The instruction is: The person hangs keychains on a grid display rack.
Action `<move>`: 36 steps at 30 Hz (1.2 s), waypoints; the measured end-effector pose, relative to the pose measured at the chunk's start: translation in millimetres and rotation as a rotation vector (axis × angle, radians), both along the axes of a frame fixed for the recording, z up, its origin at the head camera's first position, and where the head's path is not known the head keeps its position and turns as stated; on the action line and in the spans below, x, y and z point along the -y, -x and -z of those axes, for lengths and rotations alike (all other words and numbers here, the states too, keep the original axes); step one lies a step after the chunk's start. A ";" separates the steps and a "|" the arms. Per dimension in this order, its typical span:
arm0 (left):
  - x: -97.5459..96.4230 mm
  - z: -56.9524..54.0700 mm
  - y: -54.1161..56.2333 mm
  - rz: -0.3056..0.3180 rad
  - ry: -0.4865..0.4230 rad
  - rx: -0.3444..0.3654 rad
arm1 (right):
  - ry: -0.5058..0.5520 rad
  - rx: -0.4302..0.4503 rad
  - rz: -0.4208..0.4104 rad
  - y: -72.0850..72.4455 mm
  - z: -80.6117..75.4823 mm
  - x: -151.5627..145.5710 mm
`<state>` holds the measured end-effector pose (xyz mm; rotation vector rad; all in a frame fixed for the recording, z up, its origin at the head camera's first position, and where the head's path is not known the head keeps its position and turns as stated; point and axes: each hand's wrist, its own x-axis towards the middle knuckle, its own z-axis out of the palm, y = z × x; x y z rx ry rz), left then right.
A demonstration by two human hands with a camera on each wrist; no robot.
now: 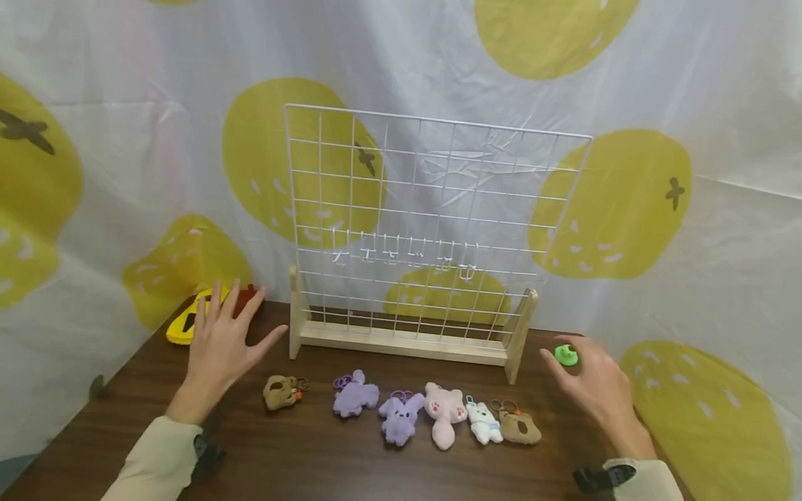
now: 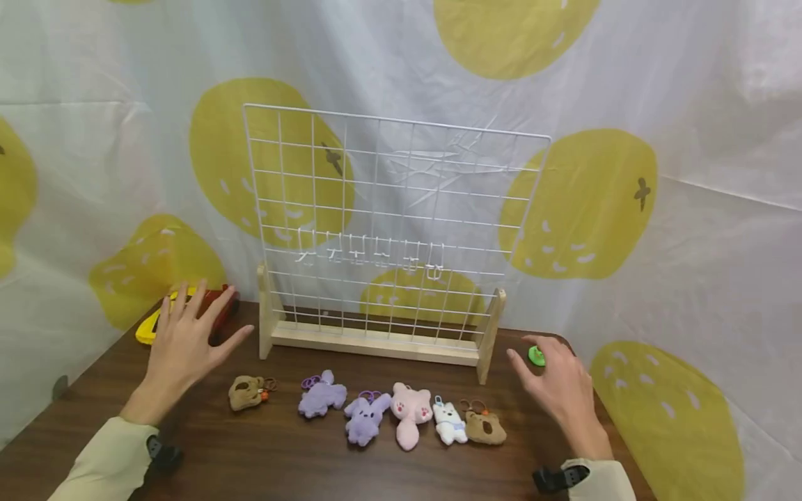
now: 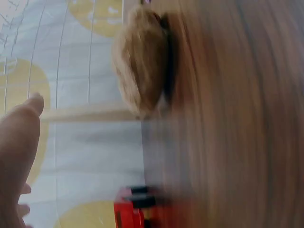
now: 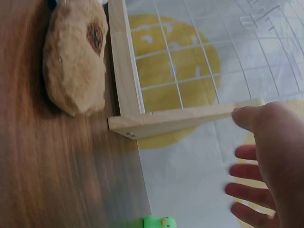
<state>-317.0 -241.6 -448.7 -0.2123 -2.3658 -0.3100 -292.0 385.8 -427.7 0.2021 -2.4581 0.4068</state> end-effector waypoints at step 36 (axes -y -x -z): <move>-49.4 14.2 32.1 0.155 -0.463 0.244 | 0.125 0.722 -0.472 20.8 38.8 12.5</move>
